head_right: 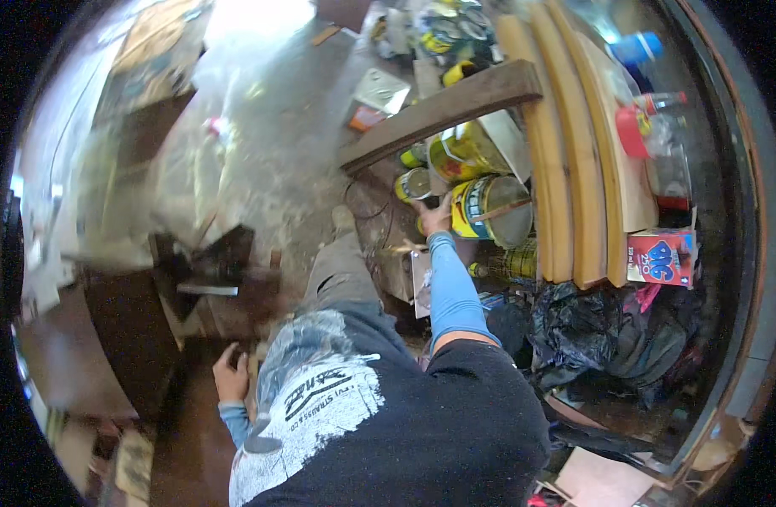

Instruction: The person retrieves a sanding block and a piece of sandpaper from a shelf in a workshop. They attach the sandpaper to the block and proceed to sand the edges and surfaces of a dark wooden furniture component. The person handles the wood piece, turning it to access different sides, and continues sanding until the end of the clip.

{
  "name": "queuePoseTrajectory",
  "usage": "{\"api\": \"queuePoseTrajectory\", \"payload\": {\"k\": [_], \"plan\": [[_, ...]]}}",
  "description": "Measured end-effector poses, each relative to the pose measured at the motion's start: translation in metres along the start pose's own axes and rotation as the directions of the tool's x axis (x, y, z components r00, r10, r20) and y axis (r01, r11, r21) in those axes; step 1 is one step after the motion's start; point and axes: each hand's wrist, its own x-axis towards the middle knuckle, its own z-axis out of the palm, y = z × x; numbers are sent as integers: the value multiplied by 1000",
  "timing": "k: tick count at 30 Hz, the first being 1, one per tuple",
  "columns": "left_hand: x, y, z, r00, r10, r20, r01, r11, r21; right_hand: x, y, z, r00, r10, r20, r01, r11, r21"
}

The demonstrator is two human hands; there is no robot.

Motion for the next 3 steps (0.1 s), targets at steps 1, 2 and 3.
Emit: {"api": "queuePoseTrajectory", "payload": {"k": [1, 2, 3], "plan": [[15, 11, 2, 998, -30, 46, 30, 999, 17, 27, -26, -16, 996, 85, 20, -86, 908, 410], [36, 25, 8, 993, -55, 105, 53, 998, 24, 58, -38, -38, 994, 85, 68, -109, 766, 633], [62, 45, 11, 973, -146, 180, 141, 989, 42, 83, -22, -38, 991, 123, 54, -129, 752, 647]]}}
